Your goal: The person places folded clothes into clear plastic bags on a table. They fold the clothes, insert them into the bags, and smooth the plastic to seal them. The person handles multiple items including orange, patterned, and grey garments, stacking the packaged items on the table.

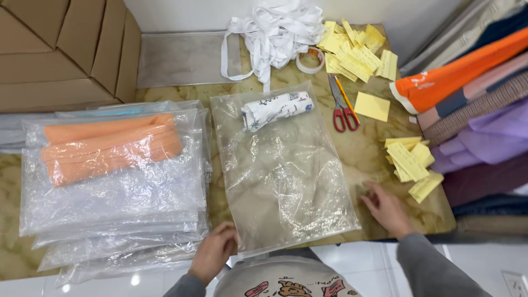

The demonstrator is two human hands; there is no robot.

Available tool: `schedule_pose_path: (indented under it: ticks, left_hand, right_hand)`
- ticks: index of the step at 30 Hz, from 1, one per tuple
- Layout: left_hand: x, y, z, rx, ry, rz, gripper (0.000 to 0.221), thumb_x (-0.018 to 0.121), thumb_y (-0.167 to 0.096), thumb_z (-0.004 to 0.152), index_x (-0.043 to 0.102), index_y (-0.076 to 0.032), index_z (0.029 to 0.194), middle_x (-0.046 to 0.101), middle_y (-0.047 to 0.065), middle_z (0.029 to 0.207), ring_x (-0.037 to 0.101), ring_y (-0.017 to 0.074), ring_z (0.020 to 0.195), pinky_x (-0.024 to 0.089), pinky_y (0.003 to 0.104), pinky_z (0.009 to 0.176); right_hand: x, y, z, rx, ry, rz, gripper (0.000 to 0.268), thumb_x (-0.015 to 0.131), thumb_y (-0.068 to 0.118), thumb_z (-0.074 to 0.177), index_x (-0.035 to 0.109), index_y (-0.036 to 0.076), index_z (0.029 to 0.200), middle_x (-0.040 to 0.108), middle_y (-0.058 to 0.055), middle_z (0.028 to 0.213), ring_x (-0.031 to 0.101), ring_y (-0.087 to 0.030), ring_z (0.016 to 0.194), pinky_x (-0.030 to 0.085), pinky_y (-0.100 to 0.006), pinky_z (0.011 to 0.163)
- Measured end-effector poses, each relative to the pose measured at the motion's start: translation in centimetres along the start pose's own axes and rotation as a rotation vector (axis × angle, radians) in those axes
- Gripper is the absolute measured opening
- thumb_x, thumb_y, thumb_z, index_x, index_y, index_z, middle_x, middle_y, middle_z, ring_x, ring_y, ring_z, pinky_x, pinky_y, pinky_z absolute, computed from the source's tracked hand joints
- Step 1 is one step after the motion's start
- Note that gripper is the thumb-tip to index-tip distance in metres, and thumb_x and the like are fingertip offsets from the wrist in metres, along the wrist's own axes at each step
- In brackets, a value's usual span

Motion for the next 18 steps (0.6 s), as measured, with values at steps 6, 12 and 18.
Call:
schedule_pose_path:
  ticks: [6, 12, 18]
  left_hand:
    - [1.1, 2.8, 5.9, -0.134, -0.460, 0.646, 0.020, 0.057, 0.007, 0.097, 0.056, -0.002, 0.115, 0.054, 0.022, 0.127, 0.067, 0.0262, 0.097, 0.071, 0.035, 0.083]
    - [-3.2, -3.2, 9.9, 0.049, -0.486, 1.025, 0.080, 0.058, 0.004, 0.086, 0.030, -0.024, 0.155, 0.021, 0.010, 0.173, 0.026, 0.0281, 0.156, 0.014, 0.056, 0.130]
    - [-1.8, -1.3, 9.1, 0.352, -0.286, 1.029, 0.069, 0.057, -0.010, 0.092, 0.044, -0.021, 0.159, 0.053, 0.007, 0.158, 0.060, 0.0247, 0.134, 0.040, 0.059, 0.114]
  right_hand:
    - [-0.6, 7.3, 7.1, -0.820, -0.579, -0.624, 0.071, 0.066, 0.048, 0.095, 0.051, 0.008, 0.152, 0.065, -0.015, 0.138, 0.064, -0.028, 0.119, 0.055, -0.040, 0.096]
    - [-0.9, 12.7, 7.9, -1.288, -0.573, -0.583, 0.055, 0.045, 0.034, 0.103, 0.052, 0.023, 0.156, 0.054, -0.009, 0.157, 0.049, -0.029, 0.148, 0.034, -0.050, 0.127]
    - [-0.3, 10.6, 7.1, -1.232, 0.002, -0.450, 0.049, 0.044, 0.008, 0.100, 0.060, 0.020, 0.145, 0.056, -0.004, 0.157, 0.048, -0.028, 0.148, 0.041, -0.051, 0.117]
Point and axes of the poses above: each hand's wrist, its own z-axis towards the middle knuckle, its own x-axis out of the palm, y = z × x, the point moved 6 cm from there along z, towards the middle knuckle
